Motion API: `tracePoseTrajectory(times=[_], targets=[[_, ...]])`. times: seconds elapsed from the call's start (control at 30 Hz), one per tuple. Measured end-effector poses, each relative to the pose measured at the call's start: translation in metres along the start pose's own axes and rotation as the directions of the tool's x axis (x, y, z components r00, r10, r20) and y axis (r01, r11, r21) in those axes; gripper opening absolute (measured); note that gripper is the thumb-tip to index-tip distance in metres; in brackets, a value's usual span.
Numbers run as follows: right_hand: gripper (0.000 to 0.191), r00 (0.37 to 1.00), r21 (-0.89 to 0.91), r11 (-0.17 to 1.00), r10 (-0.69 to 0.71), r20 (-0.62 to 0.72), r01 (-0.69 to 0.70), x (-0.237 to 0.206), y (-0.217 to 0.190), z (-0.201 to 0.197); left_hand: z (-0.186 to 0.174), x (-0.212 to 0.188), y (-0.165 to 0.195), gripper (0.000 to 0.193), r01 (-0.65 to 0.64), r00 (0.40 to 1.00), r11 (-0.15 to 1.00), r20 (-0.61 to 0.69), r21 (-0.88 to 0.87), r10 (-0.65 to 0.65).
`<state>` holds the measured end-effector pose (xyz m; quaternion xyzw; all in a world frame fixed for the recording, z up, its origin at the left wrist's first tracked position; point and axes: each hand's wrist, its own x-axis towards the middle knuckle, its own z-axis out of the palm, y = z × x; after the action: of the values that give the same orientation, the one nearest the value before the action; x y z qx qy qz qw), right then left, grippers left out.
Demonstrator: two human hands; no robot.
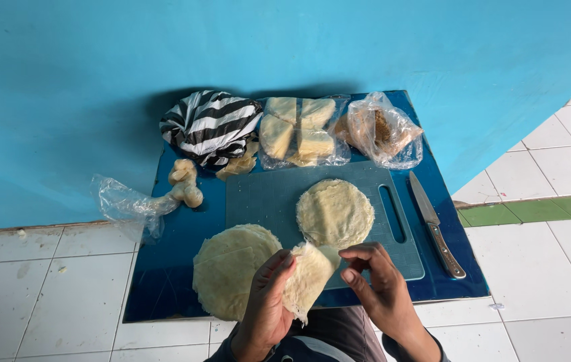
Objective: The person sits at a small blue table and peels thin outer skin layers off pieces of dough by hand, one piece at a time. They set the peeled round dough discs on a cutting board and place the removed skins aside while working through the dough pieces.
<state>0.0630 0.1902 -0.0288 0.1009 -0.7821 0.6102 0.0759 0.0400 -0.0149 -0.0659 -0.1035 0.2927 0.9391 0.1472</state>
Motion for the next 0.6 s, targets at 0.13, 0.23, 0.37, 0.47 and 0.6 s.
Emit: tracePoseTrajectory(times=[0.13, 0.23, 0.37, 0.47, 0.6], targets=[[0.024, 1.0, 0.107, 0.994, 0.012, 0.014, -0.013, 0.006, -0.009, 0.016, 0.007, -0.005, 0.003, 0.017, -0.007, 0.998, 1.0, 0.061, 0.016, 0.006], [0.025, 0.998, -0.04, 0.997, -0.068, 0.016, 0.069, 0.017, -0.021, 0.026, 0.01, -0.005, 0.009, 0.013, -0.044, 0.992, 0.999, 0.118, -0.006, 0.044], [0.024, 0.985, -0.127, 0.976, -0.173, 0.019, 0.174, 0.042, -0.038, 0.029, 0.009, 0.0, 0.02, 0.011, -0.105, 0.981, 0.994, 0.161, -0.026, 0.108], [0.024, 0.974, -0.17, 0.961, -0.227, -0.024, 0.219, 0.056, -0.049, 0.032, 0.01, 0.007, 0.027, 0.013, -0.173, 0.978, 0.985, 0.121, 0.007, 0.171], [0.018, 0.981, -0.175, 0.969, -0.185, -0.051, 0.173, 0.055, -0.052, 0.044, 0.007, 0.013, 0.023, 0.01, -0.402, 0.906, 0.911, 0.186, 0.091, 0.381]])
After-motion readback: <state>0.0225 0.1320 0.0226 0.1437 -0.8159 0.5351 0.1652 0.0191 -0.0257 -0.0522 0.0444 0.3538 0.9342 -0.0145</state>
